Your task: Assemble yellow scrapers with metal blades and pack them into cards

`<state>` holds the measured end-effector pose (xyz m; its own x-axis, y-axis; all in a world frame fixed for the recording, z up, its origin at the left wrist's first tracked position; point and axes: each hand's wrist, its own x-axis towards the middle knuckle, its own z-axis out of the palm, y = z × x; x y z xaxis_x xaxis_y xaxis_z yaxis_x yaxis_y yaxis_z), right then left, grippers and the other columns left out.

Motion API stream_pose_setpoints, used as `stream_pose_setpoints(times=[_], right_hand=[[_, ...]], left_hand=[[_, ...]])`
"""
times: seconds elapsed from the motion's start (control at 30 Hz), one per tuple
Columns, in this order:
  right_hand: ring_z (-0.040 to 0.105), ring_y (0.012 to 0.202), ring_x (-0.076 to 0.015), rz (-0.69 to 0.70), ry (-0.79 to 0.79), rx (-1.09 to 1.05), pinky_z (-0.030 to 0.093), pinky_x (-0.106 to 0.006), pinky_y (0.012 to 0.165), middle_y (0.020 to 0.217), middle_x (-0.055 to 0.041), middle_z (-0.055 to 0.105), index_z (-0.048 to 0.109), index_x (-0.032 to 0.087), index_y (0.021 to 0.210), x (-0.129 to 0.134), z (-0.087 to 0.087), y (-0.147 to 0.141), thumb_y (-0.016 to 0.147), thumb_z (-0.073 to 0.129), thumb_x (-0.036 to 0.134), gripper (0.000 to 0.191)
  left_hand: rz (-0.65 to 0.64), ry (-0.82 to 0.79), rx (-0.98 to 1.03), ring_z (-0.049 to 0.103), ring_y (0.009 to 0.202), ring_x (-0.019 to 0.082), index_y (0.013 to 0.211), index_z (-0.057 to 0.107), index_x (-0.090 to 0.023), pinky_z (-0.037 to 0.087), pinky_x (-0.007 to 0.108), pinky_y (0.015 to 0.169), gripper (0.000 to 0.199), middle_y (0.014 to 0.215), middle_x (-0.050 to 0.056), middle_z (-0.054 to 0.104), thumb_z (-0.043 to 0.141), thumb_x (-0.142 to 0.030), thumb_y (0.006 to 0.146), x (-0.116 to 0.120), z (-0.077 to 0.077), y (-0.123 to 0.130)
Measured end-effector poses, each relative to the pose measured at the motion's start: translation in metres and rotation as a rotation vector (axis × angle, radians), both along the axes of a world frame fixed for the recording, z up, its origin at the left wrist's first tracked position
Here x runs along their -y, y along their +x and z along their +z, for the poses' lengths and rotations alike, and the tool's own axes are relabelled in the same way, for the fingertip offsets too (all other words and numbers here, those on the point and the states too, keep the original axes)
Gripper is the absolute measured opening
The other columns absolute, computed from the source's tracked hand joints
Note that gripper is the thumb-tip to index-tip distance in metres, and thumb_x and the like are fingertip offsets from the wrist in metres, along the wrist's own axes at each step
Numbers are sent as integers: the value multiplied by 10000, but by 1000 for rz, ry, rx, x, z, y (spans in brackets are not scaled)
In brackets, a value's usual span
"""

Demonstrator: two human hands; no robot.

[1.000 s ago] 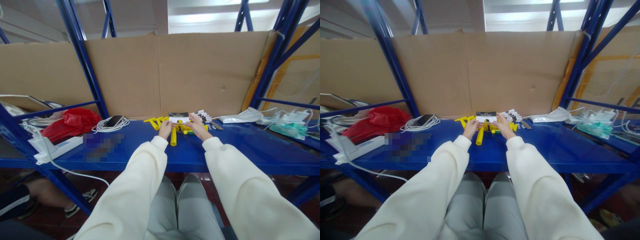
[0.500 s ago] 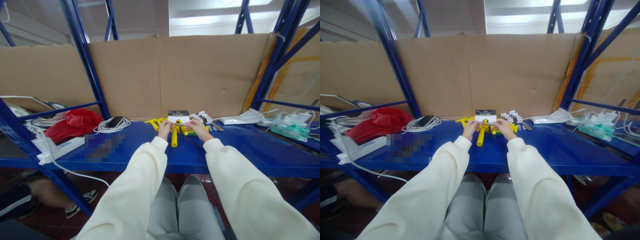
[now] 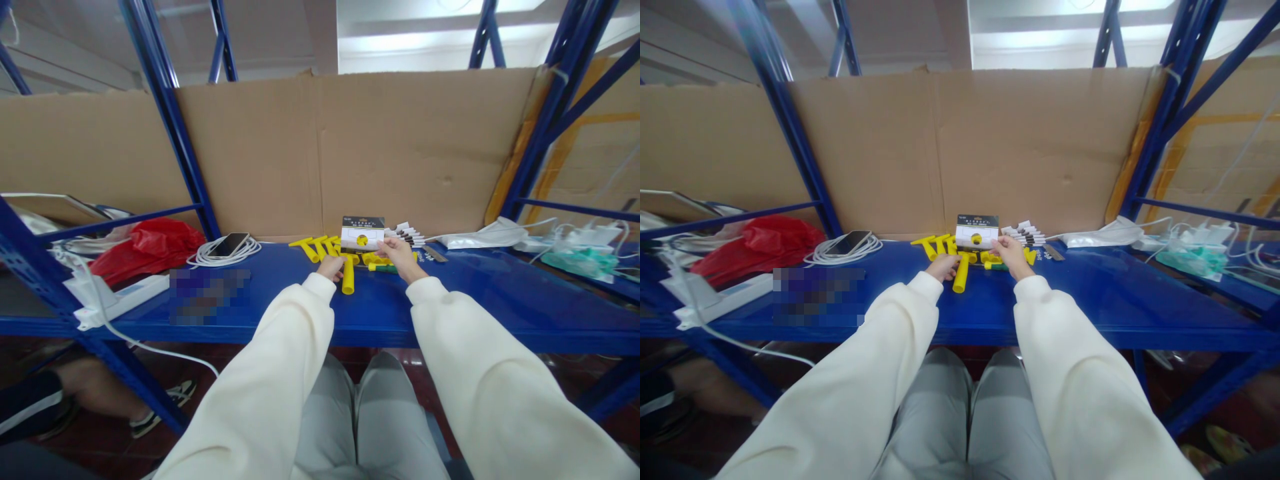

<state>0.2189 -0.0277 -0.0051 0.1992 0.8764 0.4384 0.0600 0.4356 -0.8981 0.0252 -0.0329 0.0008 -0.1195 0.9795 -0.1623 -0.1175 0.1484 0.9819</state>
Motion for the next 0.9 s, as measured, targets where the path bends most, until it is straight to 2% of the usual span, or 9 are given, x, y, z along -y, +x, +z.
stream_pose_setpoints(times=[0.1, 0.17, 0.23, 0.33, 0.43, 0.63, 0.9], right_hand=[[731, 681, -202, -1, 14, 9, 606, -328, 674, 711, -13, 732, 654, 214, 731, -1, -1, 0, 631, 883, 544, 414], [728, 681, -201, 5, 20, 6, 606, -332, 681, 699, -10, 723, 647, 216, 729, -1, -1, 1, 634, 879, 546, 415], [722, 679, -196, 6, 26, -6, 605, -332, 689, 692, -5, 713, 642, 218, 730, -2, -1, 1, 630, 877, 547, 417], [706, 674, -183, -1, 31, -41, 597, -321, 685, 681, 7, 693, 624, 224, 722, -4, 0, 2, 629, 871, 545, 416], [679, 663, -170, -25, 33, -78, 582, -306, 664, 660, 20, 664, 592, 232, 704, -6, 1, 3, 654, 854, 540, 407], [590, 608, -139, -77, 33, -99, 539, -289, 663, 581, 42, 568, 545, 229, 666, -9, 2, 6, 748, 777, 523, 383], [529, 581, -126, -125, 60, -72, 478, -273, 635, 561, 55, 518, 535, 234, 683, -13, 0, 12, 759, 732, 584, 409]], left_hand=[[-49, -27, -1, 689, 827, 327, 848, 658, -172, 275, 200, 416, 236, 876, 188, 644, 848, -248, 729, 2, 1, 1], [-59, -27, 36, 683, 788, 321, 854, 658, -169, 243, 192, 409, 244, 803, 163, 615, 856, -223, 721, 3, 3, 2], [-38, 3, 89, 643, 654, 248, 863, 649, -181, 217, 177, 396, 221, 718, 100, 573, 831, -185, 738, 3, 4, 3], [12, 68, 162, 482, 456, 114, 883, 623, -205, 212, 155, 371, 176, 627, 2, 507, 745, -124, 784, 3, 8, 2], [70, 111, 253, 395, 393, 60, 879, 576, -202, 240, 145, 361, 139, 607, -39, 484, 655, -94, 841, 4, 13, 0], [275, 212, 509, 459, 398, 38, 905, 485, -203, 313, 132, 405, 165, 685, -49, 534, 555, -54, 914, 4, 20, -7], [437, 216, 530, 514, 431, 50, 1036, 457, -229, 382, 151, 432, 196, 765, -37, 582, 541, -82, 938, 3, 21, -9]])
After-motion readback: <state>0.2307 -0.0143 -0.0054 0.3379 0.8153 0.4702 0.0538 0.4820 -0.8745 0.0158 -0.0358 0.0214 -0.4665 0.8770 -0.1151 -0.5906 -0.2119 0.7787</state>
